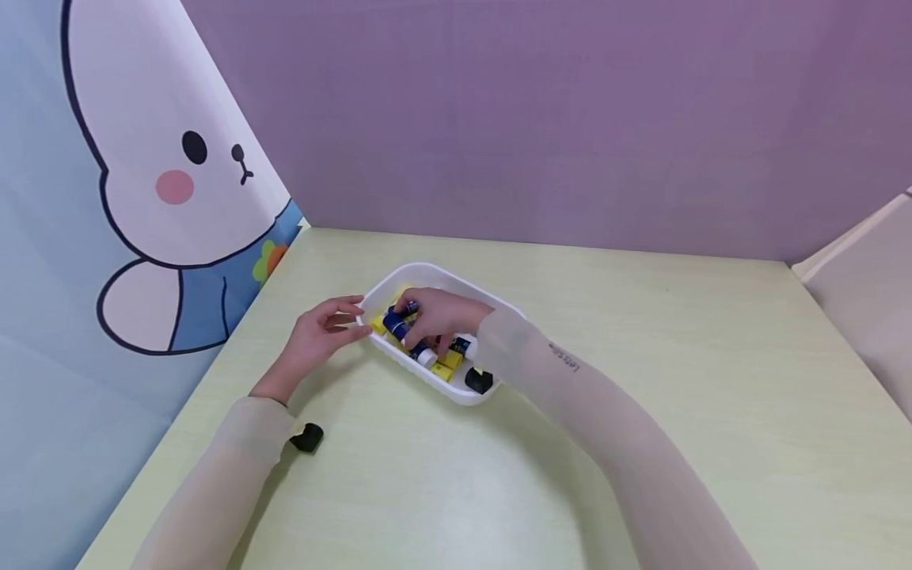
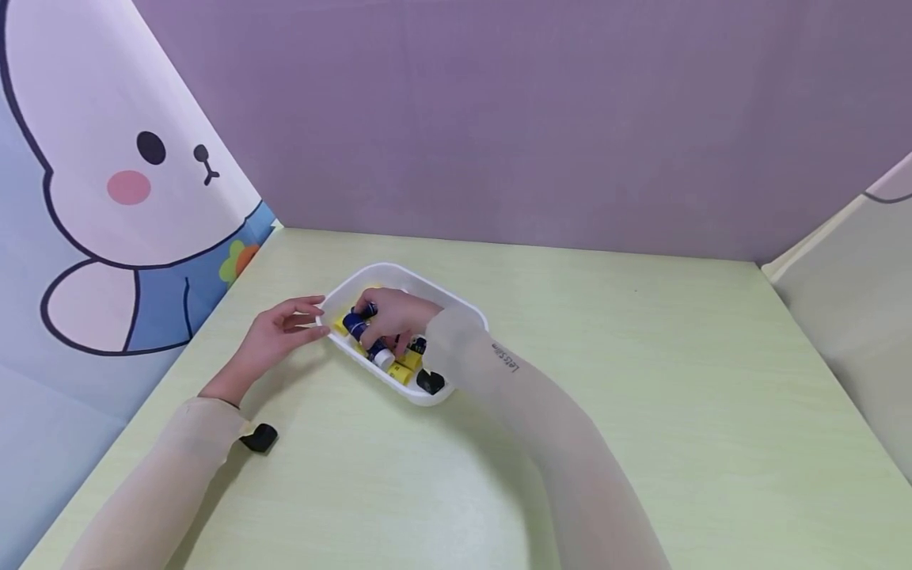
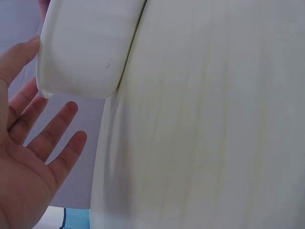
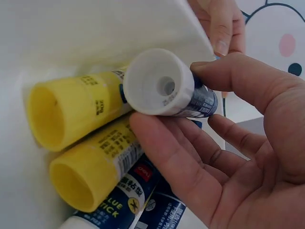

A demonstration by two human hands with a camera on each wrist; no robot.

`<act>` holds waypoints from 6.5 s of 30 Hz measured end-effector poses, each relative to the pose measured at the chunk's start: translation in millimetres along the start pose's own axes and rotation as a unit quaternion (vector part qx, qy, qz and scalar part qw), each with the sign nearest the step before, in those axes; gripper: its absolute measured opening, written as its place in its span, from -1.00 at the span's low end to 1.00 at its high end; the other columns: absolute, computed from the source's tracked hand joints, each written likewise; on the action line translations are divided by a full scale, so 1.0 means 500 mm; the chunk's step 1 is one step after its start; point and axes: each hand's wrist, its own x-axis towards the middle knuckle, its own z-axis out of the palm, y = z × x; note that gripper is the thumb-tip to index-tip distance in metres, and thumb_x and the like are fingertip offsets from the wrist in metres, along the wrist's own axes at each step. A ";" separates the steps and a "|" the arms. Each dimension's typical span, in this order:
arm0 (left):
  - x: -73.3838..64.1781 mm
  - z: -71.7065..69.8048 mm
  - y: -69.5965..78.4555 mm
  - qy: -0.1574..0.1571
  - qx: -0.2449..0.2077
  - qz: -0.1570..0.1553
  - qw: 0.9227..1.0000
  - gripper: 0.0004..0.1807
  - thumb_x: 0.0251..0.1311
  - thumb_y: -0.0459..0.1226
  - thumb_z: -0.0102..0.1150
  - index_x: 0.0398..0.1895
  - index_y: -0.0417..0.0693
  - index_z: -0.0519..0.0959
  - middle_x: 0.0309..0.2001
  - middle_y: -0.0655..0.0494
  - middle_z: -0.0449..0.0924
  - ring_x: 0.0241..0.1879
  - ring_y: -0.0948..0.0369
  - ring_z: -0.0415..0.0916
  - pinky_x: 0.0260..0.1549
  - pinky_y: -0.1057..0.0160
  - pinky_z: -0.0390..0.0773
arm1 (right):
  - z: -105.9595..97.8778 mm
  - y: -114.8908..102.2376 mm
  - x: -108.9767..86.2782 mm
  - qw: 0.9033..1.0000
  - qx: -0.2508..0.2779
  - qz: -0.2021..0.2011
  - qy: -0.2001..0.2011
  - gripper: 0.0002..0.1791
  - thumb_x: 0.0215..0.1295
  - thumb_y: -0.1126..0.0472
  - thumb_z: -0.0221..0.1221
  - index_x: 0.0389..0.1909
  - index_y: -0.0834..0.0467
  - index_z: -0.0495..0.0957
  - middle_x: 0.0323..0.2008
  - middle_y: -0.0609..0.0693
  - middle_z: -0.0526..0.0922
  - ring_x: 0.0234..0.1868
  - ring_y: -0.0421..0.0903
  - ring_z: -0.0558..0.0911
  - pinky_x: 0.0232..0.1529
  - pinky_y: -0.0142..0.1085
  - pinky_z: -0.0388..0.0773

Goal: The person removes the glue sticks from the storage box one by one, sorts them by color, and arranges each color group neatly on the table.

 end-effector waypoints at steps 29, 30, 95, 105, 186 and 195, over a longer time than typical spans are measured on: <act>0.006 0.003 0.002 0.001 -0.005 0.001 1.000 -0.63 0.23 -0.20 0.38 0.03 -0.17 0.58 0.40 0.03 0.36 0.15 -0.05 0.52 -0.02 0.27 0.62 | -0.090 0.028 -0.062 0.987 0.143 -0.060 0.033 -0.31 0.29 0.35 0.27 0.40 -0.01 0.27 -0.01 0.21 0.58 -0.28 0.01 0.58 -0.22 -0.01 0.71; 0.005 0.003 0.002 0.001 -0.007 0.002 1.000 -0.64 0.23 -0.21 0.38 0.02 -0.18 0.58 0.39 0.03 0.36 0.14 -0.04 0.52 -0.04 0.31 0.62 | -0.096 0.031 -0.065 0.986 0.150 -0.061 0.036 -0.31 0.29 0.36 0.26 0.40 -0.01 0.27 -0.01 0.22 0.58 -0.29 0.01 0.57 -0.22 -0.01 0.71; 0.001 0.001 -0.005 0.004 -0.013 0.000 1.000 -0.63 0.21 -0.22 0.40 0.01 -0.21 0.58 0.39 0.01 0.36 0.13 -0.05 0.54 -0.05 0.34 0.62 | -0.248 0.323 -0.236 0.922 0.317 -0.025 0.222 -0.25 0.46 0.32 0.08 0.55 0.06 -0.04 0.27 0.30 0.26 -0.21 -0.08 0.68 -0.09 -0.08 0.69; 0.003 -0.002 -0.008 0.002 -0.015 0.000 1.000 -0.61 0.20 -0.19 0.41 0.01 -0.20 0.58 0.39 0.01 0.36 0.13 -0.04 0.53 -0.05 0.36 0.61 | -0.242 0.362 -0.247 0.915 0.339 -0.007 0.218 -0.23 0.45 0.34 0.09 0.55 0.09 -0.07 0.19 0.24 0.33 -0.23 -0.08 0.70 -0.08 -0.09 0.68; 0.005 0.001 -0.005 0.010 -0.006 -0.002 1.000 -0.63 0.21 -0.22 0.39 0.03 -0.20 0.59 0.39 0.02 0.37 0.09 -0.03 0.56 -0.05 0.34 0.62 | -0.226 0.408 -0.269 0.943 0.259 0.065 0.200 -0.17 0.47 0.18 0.11 0.54 0.29 -0.14 -0.30 0.16 0.59 -0.40 -0.06 0.68 -0.22 -0.18 0.72; 0.006 0.002 -0.007 0.010 -0.006 0.007 1.000 -0.62 0.22 -0.21 0.39 0.04 -0.20 0.59 0.39 0.01 0.38 0.09 -0.03 0.56 -0.04 0.35 0.61 | -0.233 0.395 -0.272 0.944 0.242 0.051 0.218 -0.20 0.47 0.21 0.11 0.55 0.28 -0.12 -0.33 0.09 0.58 -0.39 -0.09 0.68 -0.21 -0.23 0.71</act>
